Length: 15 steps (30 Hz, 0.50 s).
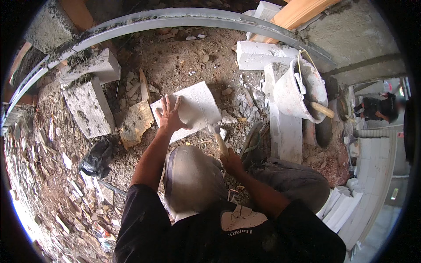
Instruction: The person applies mortar to a white brick using a trowel, places the brick into a wall opening, and taps it into position. The person then scoops mortar from a bucket and applies it to the wall surface, smoothing the joint. The person breaks a brick with a hammer and places the broken piece into the wall.
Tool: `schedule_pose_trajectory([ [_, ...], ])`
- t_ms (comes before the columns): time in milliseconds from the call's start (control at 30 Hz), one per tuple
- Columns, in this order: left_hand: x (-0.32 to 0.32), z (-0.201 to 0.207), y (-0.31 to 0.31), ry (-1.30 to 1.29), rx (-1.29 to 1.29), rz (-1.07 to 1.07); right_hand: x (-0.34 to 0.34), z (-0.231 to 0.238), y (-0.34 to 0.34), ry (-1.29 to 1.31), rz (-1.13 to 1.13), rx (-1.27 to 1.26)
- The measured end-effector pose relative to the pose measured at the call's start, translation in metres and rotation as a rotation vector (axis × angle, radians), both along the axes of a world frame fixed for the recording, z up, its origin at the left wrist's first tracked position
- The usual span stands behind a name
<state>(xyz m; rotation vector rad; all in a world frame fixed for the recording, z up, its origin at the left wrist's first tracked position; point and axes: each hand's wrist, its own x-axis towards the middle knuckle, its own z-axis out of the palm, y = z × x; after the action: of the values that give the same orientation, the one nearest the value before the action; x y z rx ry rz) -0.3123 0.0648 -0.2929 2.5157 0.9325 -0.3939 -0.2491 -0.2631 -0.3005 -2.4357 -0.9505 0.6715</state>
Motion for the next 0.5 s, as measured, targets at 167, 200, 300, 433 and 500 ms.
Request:
schedule_pose_trajectory([
  [167, -0.005, -0.004, 0.000, -0.040, 0.003, 0.030, 0.030, 0.068, 0.112, 0.011, -0.141, 0.429],
  [200, -0.003, -0.004, 0.001, -0.045, 0.005, 0.028, 0.041, 0.082, 0.133, -0.096, -0.152, 0.370],
  [300, -0.007, -0.005, 0.001, -0.044, 0.015, 0.037, 0.062, 0.127, 0.185, -0.155, -0.150, 0.674],
  [433, 0.000, 0.002, 0.001, -0.047, 0.007, 0.023, 0.081, 0.075, 0.186, -0.193, -0.164, 0.850],
  [500, 0.002, -0.002, -0.004, -0.067, 0.005, 0.014, 0.091, 0.013, 0.155, -0.053, -0.083, 0.206],
])
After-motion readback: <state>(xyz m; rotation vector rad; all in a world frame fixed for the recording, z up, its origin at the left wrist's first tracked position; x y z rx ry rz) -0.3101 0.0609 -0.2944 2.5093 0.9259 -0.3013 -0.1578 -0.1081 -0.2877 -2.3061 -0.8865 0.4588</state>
